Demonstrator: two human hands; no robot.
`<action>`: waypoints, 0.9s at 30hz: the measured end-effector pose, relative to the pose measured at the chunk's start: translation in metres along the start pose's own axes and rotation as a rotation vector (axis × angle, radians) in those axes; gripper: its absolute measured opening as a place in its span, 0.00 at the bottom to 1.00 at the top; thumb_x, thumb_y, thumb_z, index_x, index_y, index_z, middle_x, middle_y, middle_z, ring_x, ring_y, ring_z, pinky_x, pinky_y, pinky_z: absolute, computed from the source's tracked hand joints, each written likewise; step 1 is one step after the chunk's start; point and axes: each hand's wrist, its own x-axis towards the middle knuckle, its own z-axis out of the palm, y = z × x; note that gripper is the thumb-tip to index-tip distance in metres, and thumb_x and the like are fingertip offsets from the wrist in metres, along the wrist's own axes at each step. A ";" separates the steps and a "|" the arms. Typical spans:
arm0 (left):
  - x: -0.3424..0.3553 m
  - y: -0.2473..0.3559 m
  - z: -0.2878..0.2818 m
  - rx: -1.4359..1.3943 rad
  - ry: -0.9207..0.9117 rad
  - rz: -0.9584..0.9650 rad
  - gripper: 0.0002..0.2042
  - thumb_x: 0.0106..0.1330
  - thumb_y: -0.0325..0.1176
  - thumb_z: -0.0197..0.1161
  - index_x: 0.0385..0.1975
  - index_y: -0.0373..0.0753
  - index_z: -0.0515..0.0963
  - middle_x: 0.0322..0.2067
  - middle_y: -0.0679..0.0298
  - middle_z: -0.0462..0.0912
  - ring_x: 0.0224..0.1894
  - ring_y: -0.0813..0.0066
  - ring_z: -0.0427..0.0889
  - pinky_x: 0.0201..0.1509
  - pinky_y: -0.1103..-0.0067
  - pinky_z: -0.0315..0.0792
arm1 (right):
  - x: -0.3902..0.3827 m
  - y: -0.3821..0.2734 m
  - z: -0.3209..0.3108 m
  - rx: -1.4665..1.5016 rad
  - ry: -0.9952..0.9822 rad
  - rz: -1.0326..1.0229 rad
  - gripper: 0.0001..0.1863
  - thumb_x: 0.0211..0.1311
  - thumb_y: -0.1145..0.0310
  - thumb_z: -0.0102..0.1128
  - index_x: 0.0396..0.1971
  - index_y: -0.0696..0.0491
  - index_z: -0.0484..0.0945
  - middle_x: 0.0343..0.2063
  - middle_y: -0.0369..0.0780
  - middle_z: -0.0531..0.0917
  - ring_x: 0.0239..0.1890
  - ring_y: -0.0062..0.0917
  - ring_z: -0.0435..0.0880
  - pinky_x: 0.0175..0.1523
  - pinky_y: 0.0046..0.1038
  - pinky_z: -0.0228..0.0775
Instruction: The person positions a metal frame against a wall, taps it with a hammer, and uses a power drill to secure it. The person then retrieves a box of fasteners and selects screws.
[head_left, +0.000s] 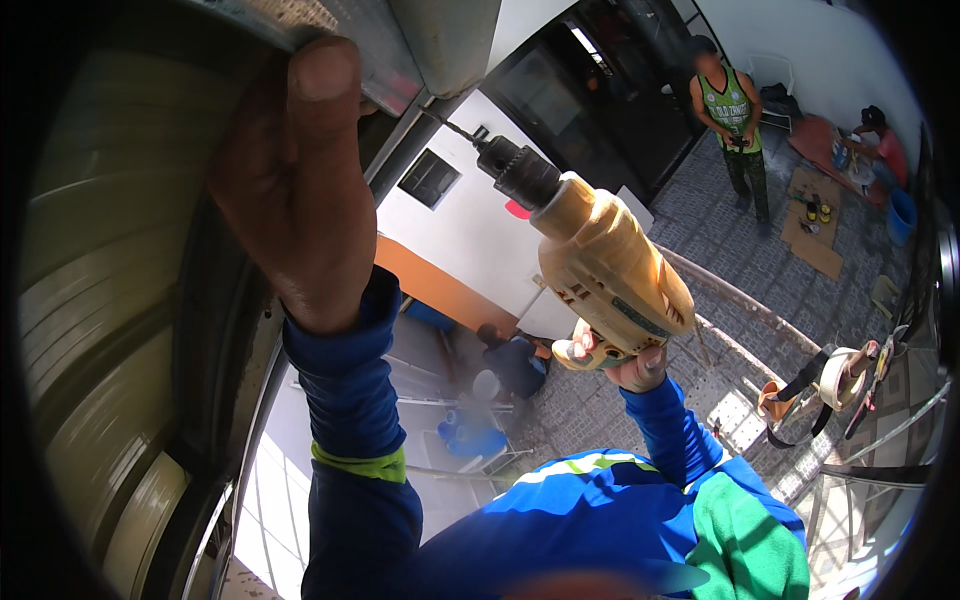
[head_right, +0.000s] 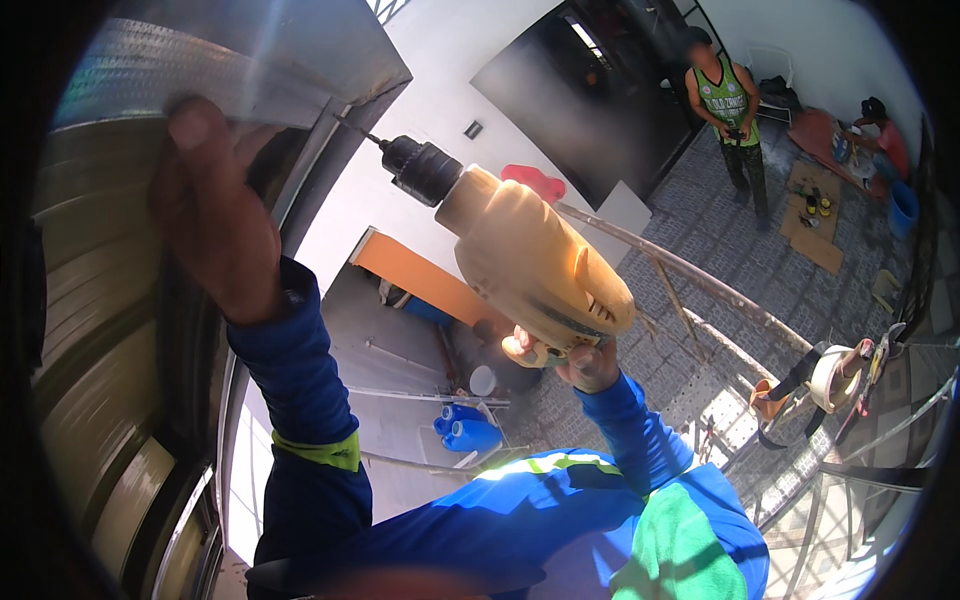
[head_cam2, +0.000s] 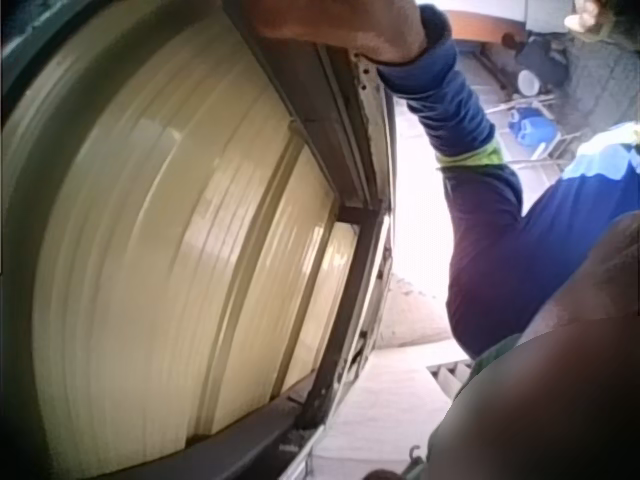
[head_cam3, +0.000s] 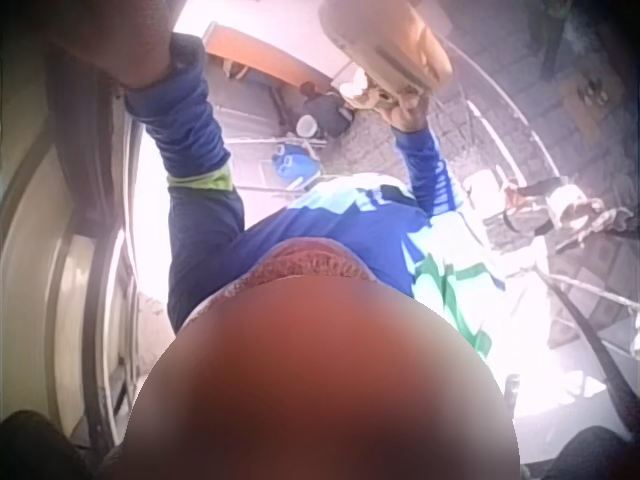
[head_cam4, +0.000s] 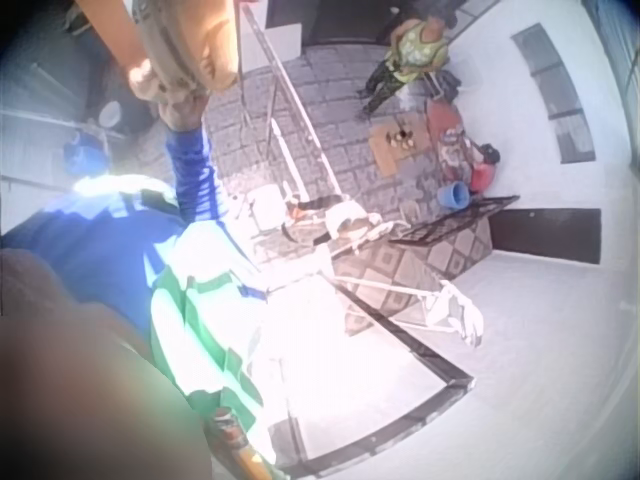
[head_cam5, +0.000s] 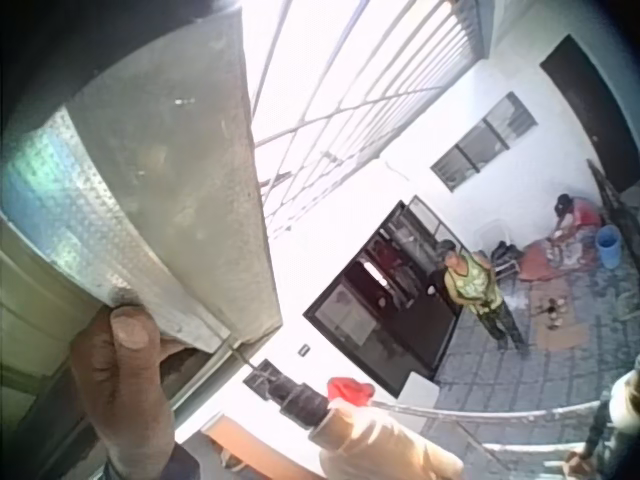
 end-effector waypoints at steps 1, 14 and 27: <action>0.001 -0.002 0.002 -0.043 0.030 0.025 0.30 0.70 0.56 0.56 0.36 0.25 0.78 0.29 0.59 0.78 0.32 0.72 0.76 0.38 0.76 0.73 | -0.002 0.002 0.001 0.046 -0.007 -0.002 0.45 0.52 0.48 0.76 0.63 0.56 0.64 0.43 0.48 0.81 0.40 0.32 0.83 0.42 0.37 0.77; 0.003 -0.011 0.016 -0.170 0.158 0.219 0.19 0.75 0.43 0.57 0.29 0.31 0.79 0.20 0.73 0.72 0.25 0.86 0.63 0.28 0.84 0.56 | -0.002 0.010 -0.006 0.027 -0.052 0.022 0.46 0.53 0.48 0.75 0.65 0.54 0.62 0.49 0.47 0.78 0.42 0.32 0.81 0.42 0.35 0.75; 0.001 -0.005 0.016 -0.056 0.236 0.002 0.28 0.71 0.58 0.57 0.31 0.32 0.76 0.27 0.67 0.73 0.31 0.79 0.72 0.37 0.80 0.71 | -0.004 0.012 -0.002 0.029 -0.058 0.007 0.46 0.53 0.49 0.75 0.65 0.55 0.62 0.49 0.47 0.77 0.43 0.33 0.81 0.43 0.36 0.76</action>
